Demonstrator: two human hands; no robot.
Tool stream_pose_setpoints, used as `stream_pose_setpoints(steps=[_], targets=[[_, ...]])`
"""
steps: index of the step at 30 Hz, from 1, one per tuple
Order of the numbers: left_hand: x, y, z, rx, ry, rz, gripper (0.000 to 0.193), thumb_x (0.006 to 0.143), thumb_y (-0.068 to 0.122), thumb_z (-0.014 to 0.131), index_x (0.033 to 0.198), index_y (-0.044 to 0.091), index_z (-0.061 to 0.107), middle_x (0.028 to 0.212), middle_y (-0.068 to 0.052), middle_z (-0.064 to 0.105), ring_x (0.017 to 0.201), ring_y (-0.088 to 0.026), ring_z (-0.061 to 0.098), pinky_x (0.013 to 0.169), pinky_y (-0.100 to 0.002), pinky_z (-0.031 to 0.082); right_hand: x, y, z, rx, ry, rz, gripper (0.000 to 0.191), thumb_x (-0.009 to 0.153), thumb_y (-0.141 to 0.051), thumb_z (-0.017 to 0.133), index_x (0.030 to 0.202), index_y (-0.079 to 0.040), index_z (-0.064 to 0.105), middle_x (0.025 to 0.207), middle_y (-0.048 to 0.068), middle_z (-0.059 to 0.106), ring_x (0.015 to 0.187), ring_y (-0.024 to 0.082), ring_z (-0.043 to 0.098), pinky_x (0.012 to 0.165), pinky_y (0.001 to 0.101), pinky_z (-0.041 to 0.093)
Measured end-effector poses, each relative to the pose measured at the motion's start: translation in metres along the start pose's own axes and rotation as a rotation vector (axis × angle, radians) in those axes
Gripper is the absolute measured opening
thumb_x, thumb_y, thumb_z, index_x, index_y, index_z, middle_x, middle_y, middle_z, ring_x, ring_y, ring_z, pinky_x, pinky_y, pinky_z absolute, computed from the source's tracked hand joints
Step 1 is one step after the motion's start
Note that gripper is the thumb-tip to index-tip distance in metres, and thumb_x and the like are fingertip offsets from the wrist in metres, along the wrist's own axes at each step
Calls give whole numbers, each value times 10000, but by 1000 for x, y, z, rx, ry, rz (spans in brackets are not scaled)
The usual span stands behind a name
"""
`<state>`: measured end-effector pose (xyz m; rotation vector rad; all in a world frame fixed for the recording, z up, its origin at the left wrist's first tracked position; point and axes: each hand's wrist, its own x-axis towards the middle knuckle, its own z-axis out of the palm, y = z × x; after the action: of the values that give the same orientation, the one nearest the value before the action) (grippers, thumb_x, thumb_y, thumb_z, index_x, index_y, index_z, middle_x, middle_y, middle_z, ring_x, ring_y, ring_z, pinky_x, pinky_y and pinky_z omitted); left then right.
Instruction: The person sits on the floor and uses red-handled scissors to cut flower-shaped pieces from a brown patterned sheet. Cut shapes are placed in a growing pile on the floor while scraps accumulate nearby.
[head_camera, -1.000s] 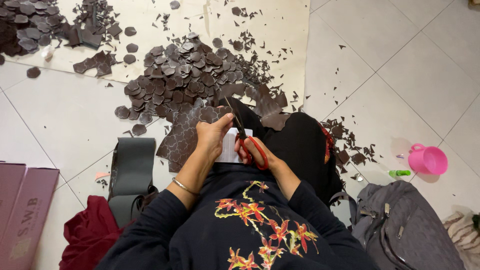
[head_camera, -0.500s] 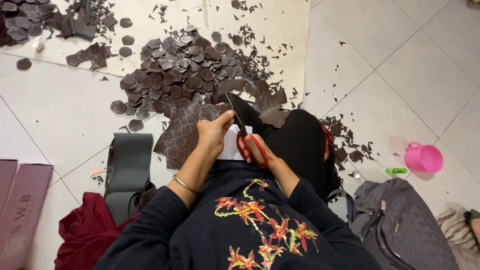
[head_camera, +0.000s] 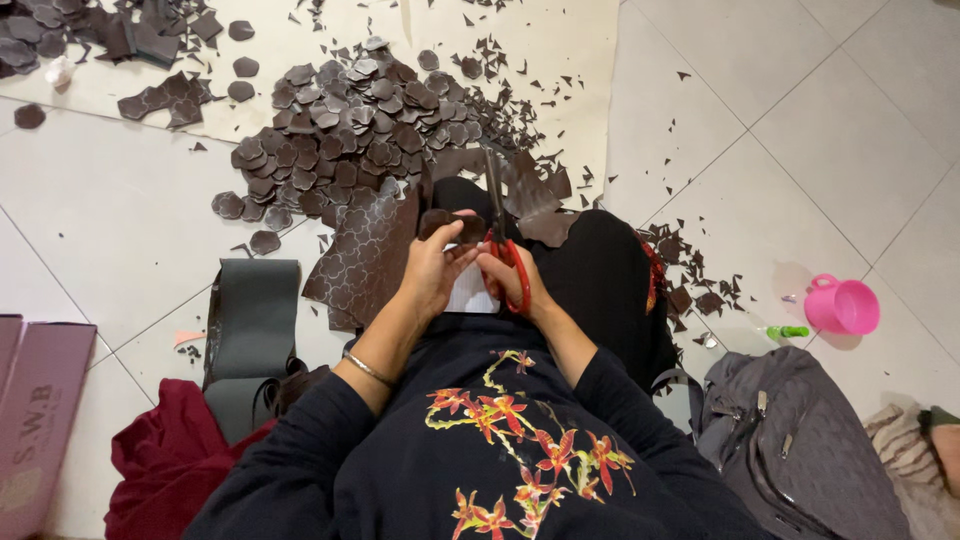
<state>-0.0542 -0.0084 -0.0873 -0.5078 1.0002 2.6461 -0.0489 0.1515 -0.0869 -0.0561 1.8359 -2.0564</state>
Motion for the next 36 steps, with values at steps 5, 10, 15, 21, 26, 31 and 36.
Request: stream_pose_setpoints(steps=[5, 10, 15, 21, 26, 31, 36], targets=[[5, -11, -10, 189, -50, -83, 329, 944, 249, 588, 1182, 64, 720, 1071, -32, 698, 996, -147, 607, 835, -325, 482, 3, 8, -10, -10, 11, -73, 183, 968, -144, 665, 890, 15, 621, 641, 45, 593, 505, 124, 543, 487, 269, 423], [8, -12, -13, 299, -10, -156, 353, 942, 292, 589, 1237, 131, 697, 1061, 19, 689, 961, -135, 555, 814, -321, 431, 4, 6, -16, 280, -44, -114, 136, 929, -125, 580, 981, -21, 651, 645, 23, 584, 532, 120, 568, 515, 265, 451], [4, -8, -9, 371, -113, -185, 434, 948, 313, 546, 1359, 263, 676, 1114, 66, 673, 992, -99, 518, 851, -299, 397, 4, 3, -15, 199, 10, -80, 117, 942, -133, 643, 999, -30, 642, 630, 23, 567, 517, 125, 554, 499, 276, 450], [7, 5, -13, 121, -23, -101, 412, 959, 397, 526, 1268, 187, 700, 1164, 10, 672, 1024, -169, 542, 892, -331, 439, 6, 2, -17, 225, 50, -54, 118, 944, -143, 661, 928, -39, 606, 638, 20, 560, 512, 131, 555, 492, 276, 448], [8, 20, -21, 80, 64, -47, 472, 972, 479, 528, 1221, 134, 732, 1070, 19, 624, 953, -157, 510, 870, -327, 464, 5, -6, -18, 271, 88, -23, 96, 920, -153, 652, 913, -71, 602, 641, -2, 538, 513, 117, 544, 496, 260, 443], [3, 15, -20, 189, 56, 41, 298, 975, 324, 681, 1139, 85, 749, 1022, 0, 651, 806, -111, 558, 744, -278, 482, 3, -9, -16, 236, 12, -91, 137, 938, -156, 654, 865, -72, 574, 641, 11, 541, 525, 118, 544, 505, 266, 445], [3, 9, -20, 190, 36, 108, 210, 1005, 179, 701, 1143, 31, 756, 977, -57, 704, 748, -97, 602, 710, -250, 536, 4, -9, -18, 272, 31, -74, 156, 948, -176, 645, 855, -77, 568, 650, 10, 548, 528, 111, 540, 505, 253, 432]])
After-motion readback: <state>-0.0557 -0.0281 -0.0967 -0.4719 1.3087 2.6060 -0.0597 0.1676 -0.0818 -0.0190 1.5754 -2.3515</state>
